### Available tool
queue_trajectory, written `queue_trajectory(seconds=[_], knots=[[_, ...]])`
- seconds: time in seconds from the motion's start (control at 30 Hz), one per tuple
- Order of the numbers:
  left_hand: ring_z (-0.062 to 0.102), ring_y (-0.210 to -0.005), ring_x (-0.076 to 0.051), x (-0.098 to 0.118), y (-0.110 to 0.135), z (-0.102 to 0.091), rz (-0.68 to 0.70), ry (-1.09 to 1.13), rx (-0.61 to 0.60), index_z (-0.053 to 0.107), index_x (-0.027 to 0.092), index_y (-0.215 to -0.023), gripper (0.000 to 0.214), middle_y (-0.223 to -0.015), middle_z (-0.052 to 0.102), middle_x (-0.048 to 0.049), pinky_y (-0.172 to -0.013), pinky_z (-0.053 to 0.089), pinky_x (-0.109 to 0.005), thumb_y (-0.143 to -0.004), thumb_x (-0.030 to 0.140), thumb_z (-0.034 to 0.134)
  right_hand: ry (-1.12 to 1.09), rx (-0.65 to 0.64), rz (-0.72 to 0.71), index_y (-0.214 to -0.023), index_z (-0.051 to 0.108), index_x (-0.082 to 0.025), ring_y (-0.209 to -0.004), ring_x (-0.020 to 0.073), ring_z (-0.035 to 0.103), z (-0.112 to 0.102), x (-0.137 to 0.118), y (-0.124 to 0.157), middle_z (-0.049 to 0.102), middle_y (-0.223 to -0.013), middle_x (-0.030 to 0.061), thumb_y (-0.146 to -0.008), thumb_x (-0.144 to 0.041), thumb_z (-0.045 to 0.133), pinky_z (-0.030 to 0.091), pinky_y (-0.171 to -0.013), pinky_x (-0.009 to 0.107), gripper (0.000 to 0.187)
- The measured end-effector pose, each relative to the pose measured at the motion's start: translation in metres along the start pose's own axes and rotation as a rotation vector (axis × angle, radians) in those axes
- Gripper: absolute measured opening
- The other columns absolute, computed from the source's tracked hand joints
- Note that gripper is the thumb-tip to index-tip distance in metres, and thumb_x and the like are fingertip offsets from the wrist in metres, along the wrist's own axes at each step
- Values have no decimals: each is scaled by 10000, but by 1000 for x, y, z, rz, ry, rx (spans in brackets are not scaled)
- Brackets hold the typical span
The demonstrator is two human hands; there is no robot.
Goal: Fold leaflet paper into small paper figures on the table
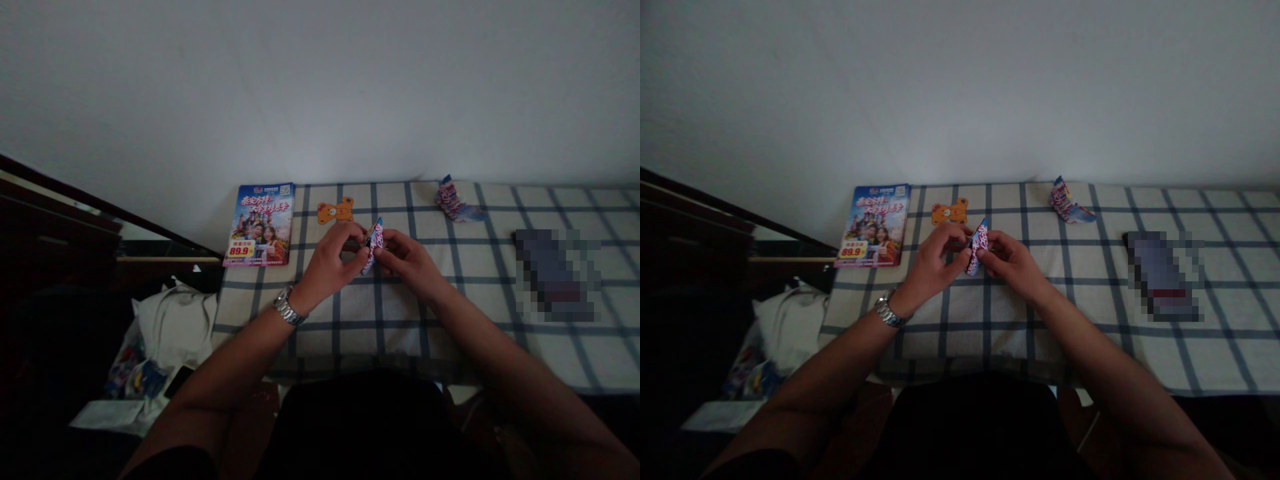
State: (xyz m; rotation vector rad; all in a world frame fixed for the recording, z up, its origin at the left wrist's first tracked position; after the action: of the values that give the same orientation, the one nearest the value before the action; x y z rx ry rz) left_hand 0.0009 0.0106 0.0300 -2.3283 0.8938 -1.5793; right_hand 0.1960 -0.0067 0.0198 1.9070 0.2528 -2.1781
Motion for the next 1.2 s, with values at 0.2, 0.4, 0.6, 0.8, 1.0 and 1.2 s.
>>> queue_trajectory(seconds=[0.2,0.4,0.6,0.8,1.0,1.2], knots=[[671,-868,-138,-12,4,4,-130,173,-75,488,228,-1030,233,-1012,628,-25,-803,628,-286,-928,245,697,10,44,10,-1171,680,-240,-611,108,527,-3,3,-2,707,-914,5,-876,-469,813,453,-532,248,396],[649,-867,-152,-9,4,4,-95,26,-22,550,217,-1003,197,-977,632,-26,-781,605,-284,-908,226,722,32,66,-53,-1253,660,-258,-1024,221,701,-2,6,-2,757,-1172,59,-788,-433,901,582,-924,363,553],[636,-856,-159,-4,3,4,-68,-35,1,565,210,-987,172,-946,625,-24,-755,584,-279,-897,208,711,111,67,-65,-1324,642,-248,-1084,255,714,-3,8,-1,757,-1229,81,-816,-470,870,574,-1014,424,599],[632,-852,-161,-5,5,3,-79,-41,0,556,216,-985,165,-948,623,-23,-763,593,-287,-891,201,690,150,84,-63,-1340,644,-244,-1079,268,718,-4,10,0,762,-1198,86,-835,-478,848,579,-1007,439,593],[627,-851,-161,-5,5,2,-77,-45,5,560,213,-975,146,-940,624,-25,-750,593,-281,-902,219,686,152,86,-74,-1351,643,-247,-1076,276,715,-4,11,0,759,-1201,91,-837,-487,842,583,-997,453,601],[639,-857,-161,-6,5,3,-103,-20,1,566,209,-990,129,-951,621,-34,-749,610,-280,-921,231,673,170,90,-82,-1342,651,-249,-1057,266,718,-4,9,1,759,-1198,82,-846,-481,832,585,-982,431,577]])
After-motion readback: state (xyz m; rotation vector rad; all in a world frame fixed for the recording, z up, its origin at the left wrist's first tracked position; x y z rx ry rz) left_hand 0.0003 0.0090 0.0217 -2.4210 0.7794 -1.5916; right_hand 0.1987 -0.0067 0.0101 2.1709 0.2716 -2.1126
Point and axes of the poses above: each hand's wrist, its own y-axis away from the middle knuckle, its own z-axis out of the palm, x = y × z, the point moved 1 cm from there along -y, towards the middle knuckle
